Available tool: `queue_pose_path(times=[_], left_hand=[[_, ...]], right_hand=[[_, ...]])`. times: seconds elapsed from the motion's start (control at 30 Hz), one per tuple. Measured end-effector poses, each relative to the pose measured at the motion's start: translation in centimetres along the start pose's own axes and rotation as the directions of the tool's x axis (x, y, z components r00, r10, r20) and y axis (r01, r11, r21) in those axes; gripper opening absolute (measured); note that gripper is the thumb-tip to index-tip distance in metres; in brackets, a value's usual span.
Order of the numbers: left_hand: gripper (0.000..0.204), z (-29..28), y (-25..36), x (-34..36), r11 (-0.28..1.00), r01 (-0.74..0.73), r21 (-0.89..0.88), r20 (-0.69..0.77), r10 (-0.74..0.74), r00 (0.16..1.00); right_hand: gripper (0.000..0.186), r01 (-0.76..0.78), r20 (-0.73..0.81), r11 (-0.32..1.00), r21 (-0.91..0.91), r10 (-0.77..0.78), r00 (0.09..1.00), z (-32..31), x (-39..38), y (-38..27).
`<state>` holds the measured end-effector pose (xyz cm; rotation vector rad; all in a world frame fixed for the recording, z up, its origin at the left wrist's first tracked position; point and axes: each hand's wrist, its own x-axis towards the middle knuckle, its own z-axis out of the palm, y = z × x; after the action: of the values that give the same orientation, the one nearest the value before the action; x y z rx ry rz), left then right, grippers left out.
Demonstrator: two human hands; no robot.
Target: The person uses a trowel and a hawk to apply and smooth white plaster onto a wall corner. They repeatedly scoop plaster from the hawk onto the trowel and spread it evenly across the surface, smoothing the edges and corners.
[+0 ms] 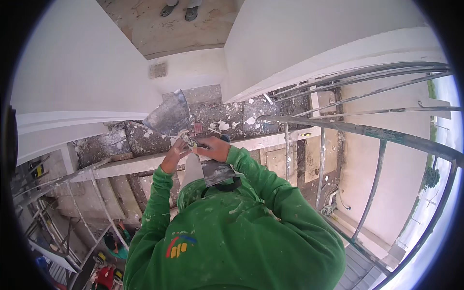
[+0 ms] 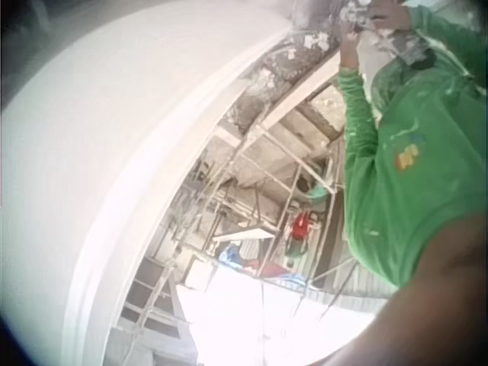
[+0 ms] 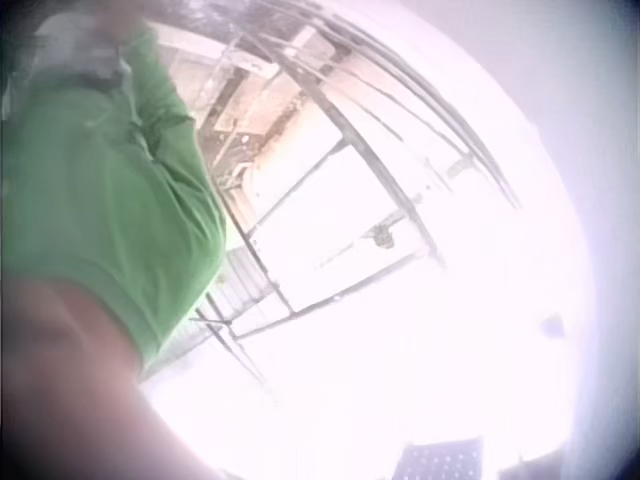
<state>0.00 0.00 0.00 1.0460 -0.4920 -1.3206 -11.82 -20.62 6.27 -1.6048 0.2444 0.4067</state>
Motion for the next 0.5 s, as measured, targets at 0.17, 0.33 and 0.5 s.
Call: queue_pose_path(times=[0.17,0.33,0.5], left_hand=[[0.048,5.1,-0.1,4.3,0.994,-0.094,-0.053,-0.15,0.085,0.985],[0.034,8.4,-2.6,7.0,0.998,-0.039,-0.041,-0.192,0.031,0.981],[0.034,7.4,-2.7,8.5,0.993,0.008,0.122,-0.429,0.046,0.902]], right_hand=[[0.048,0.19,-0.124,0.982,0.025,-0.185,0.975,0.9,-0.6,5.0],[0.046,0.086,-0.236,0.996,-0.009,-0.086,0.968,-2.6,-5.6,7.3],[0.043,-0.147,-0.372,0.976,0.163,0.199,0.907,-7.3,-8.0,18.4]])
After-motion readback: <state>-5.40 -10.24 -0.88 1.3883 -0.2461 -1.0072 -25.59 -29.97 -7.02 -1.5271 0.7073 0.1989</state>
